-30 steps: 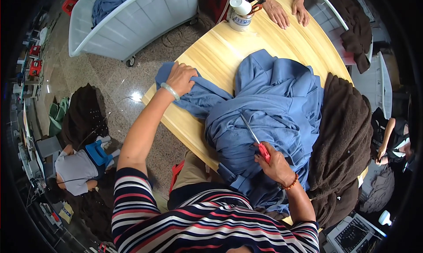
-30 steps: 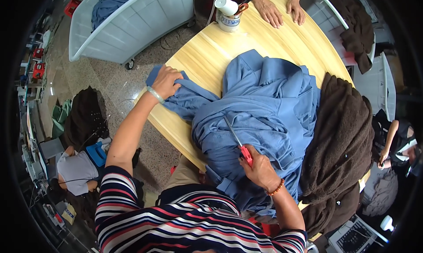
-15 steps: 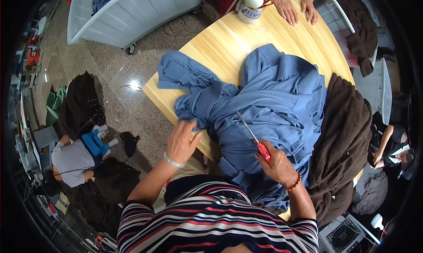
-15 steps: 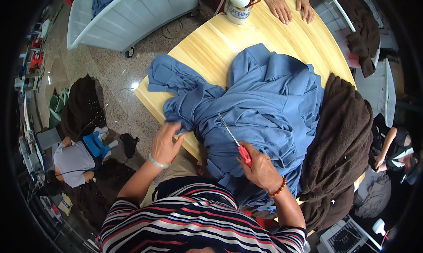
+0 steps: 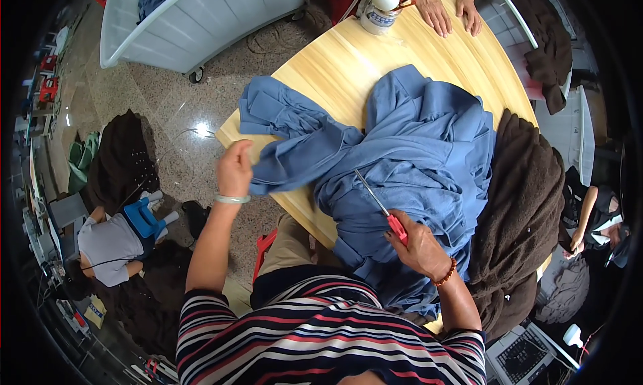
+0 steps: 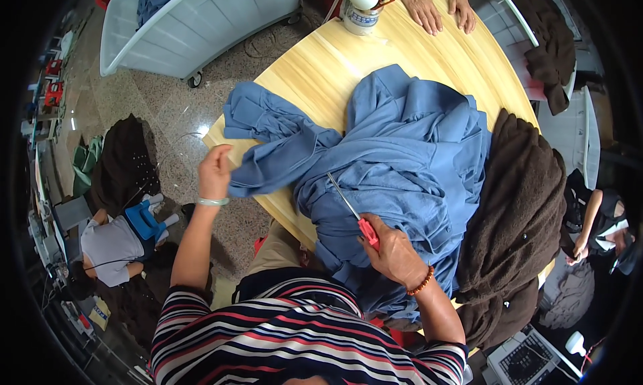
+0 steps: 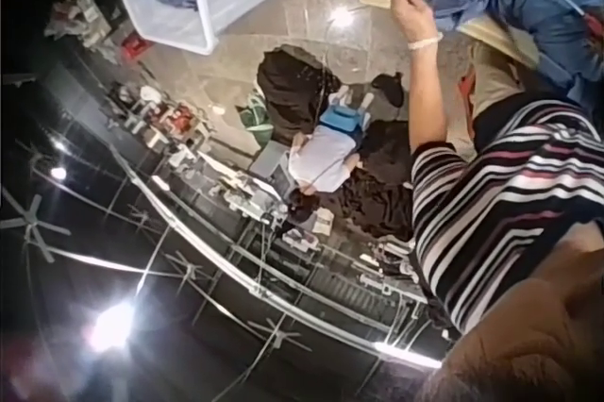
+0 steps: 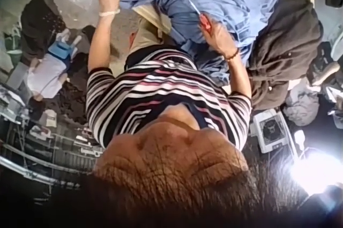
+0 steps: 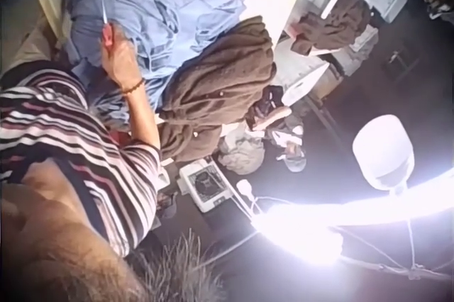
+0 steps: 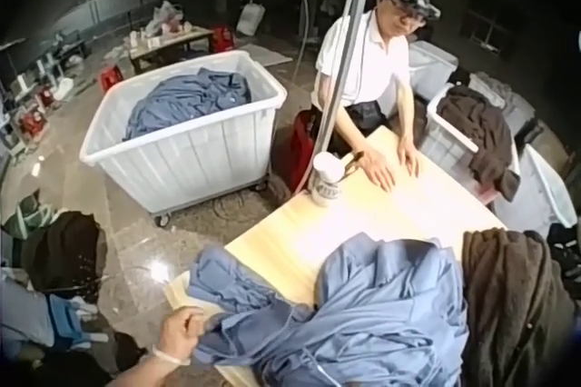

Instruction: Trimming loose threads from fabric garments using a pair of scissors on a workbench.

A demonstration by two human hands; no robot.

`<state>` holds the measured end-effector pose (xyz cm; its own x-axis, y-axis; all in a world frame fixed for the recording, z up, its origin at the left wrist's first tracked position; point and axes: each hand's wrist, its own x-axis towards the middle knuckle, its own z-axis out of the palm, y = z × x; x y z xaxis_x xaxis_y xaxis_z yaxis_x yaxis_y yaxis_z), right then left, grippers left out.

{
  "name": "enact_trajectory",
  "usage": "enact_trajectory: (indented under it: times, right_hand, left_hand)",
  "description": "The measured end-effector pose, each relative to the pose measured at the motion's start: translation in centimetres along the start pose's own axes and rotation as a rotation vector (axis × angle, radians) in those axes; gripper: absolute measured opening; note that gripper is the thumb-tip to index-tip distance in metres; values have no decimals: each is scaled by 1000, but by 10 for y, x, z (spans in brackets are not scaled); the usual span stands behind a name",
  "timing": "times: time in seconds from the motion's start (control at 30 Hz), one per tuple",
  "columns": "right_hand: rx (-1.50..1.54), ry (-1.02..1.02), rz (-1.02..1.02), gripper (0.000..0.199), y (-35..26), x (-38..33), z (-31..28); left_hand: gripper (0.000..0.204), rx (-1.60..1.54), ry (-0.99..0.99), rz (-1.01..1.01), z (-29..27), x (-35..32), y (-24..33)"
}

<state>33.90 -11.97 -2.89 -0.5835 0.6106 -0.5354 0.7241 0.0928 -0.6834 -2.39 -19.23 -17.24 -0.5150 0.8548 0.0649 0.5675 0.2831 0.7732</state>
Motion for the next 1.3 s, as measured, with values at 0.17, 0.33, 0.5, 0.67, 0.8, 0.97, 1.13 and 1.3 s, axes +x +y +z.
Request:
enact_trajectory:
  times: [0.17, 0.33, 0.5, 0.67, 0.8, 0.97, 1.13, 1.3]
  right_hand:
    - [-13, -22, 4, 42, 2, 3, -1]
    - [-32, -16, 6, 41, 9, 2, 3]
    - [-36, -28, 47, 40, -1, 4, 5]
    - [-1, -11, 13, 42, 1, -2, 1]
    - [58, -16, 38, 46, -8, -8, -7]
    - [-24, -40, -27, 45, -17, -12, -7]
    - [-115, -82, -33, 47, -21, -13, -3]
    - [-368, -230, -8, 43, -26, -21, 5]
  left_hand:
    - [17, 577, 127, -62, -28, 13, -58]
    - [32, 43, -75, -45, 7, 24, 6]
    - [79, 97, -397, -106, 75, 32, 76]
    - [41, -738, -718, -456, 64, 11, 46]
    - [43, -1207, -706, -699, 52, -56, 52]
    - [21, -1201, -561, -724, 82, -98, 52]
    - [15, -791, -459, -412, 90, -70, 61]
    - [18, -634, -439, -87, 82, -68, 81]
